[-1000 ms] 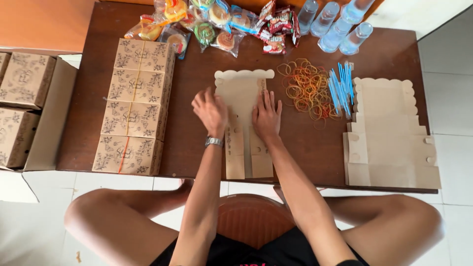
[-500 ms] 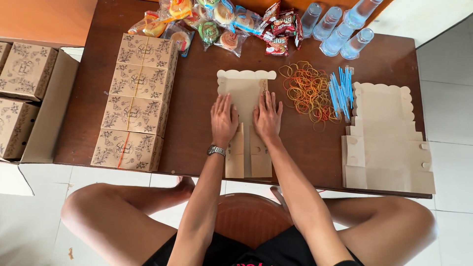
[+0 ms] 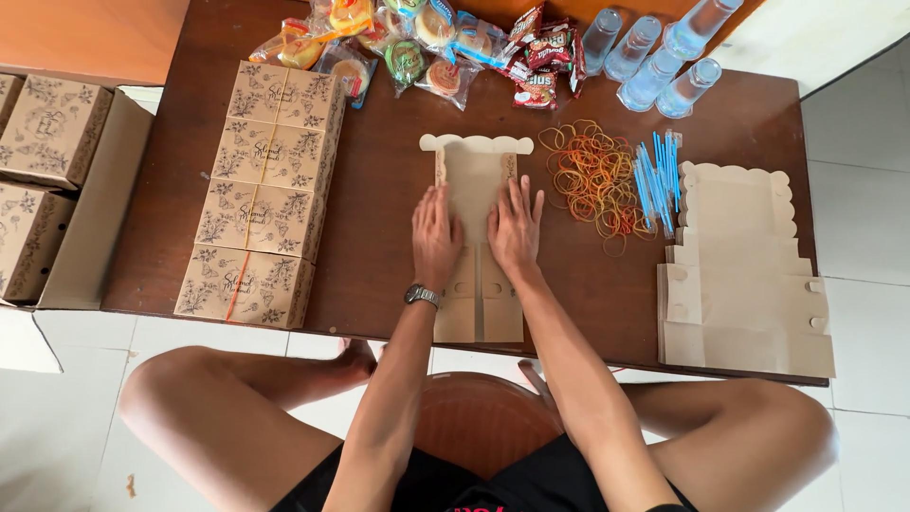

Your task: Folding flat cardboard sheets into boxes on a work table.

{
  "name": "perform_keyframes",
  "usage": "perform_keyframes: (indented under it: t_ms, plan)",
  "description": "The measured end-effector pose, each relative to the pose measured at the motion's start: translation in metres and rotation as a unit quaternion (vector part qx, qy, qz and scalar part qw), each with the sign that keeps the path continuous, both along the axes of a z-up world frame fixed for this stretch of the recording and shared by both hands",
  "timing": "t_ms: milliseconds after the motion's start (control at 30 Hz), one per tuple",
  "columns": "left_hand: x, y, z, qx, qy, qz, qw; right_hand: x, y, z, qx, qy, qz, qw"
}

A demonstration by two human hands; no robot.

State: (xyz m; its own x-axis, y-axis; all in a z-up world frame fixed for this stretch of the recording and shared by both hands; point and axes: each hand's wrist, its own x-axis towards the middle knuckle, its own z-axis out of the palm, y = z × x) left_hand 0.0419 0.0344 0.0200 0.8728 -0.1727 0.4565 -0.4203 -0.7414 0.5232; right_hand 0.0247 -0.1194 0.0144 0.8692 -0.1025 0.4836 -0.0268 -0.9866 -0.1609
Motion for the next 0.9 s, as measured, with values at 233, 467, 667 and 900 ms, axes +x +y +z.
perform_keyframes:
  t_ms: [233, 467, 667, 900]
  plan:
    - [0.002, -0.004, -0.018, 0.061, -0.047, -0.015, 0.997, 0.008, -0.002, -0.006, 0.064, -0.005, 0.091, 0.994]
    - [0.001, 0.000, -0.020, 0.041, -0.045, -0.030, 0.998, 0.025, 0.023, 0.019, 0.075, 0.146, 0.140, 0.976]
    - [0.004, 0.000, -0.015, -0.052, 0.026, -0.013, 0.998, 0.034, 0.029, 0.004, 0.044, 0.197, 0.148, 0.968]
    - [0.000, 0.003, -0.005, 0.057, -0.026, 0.030, 0.998, 0.033, 0.031, 0.000, 0.045, 0.191, 0.130, 0.972]
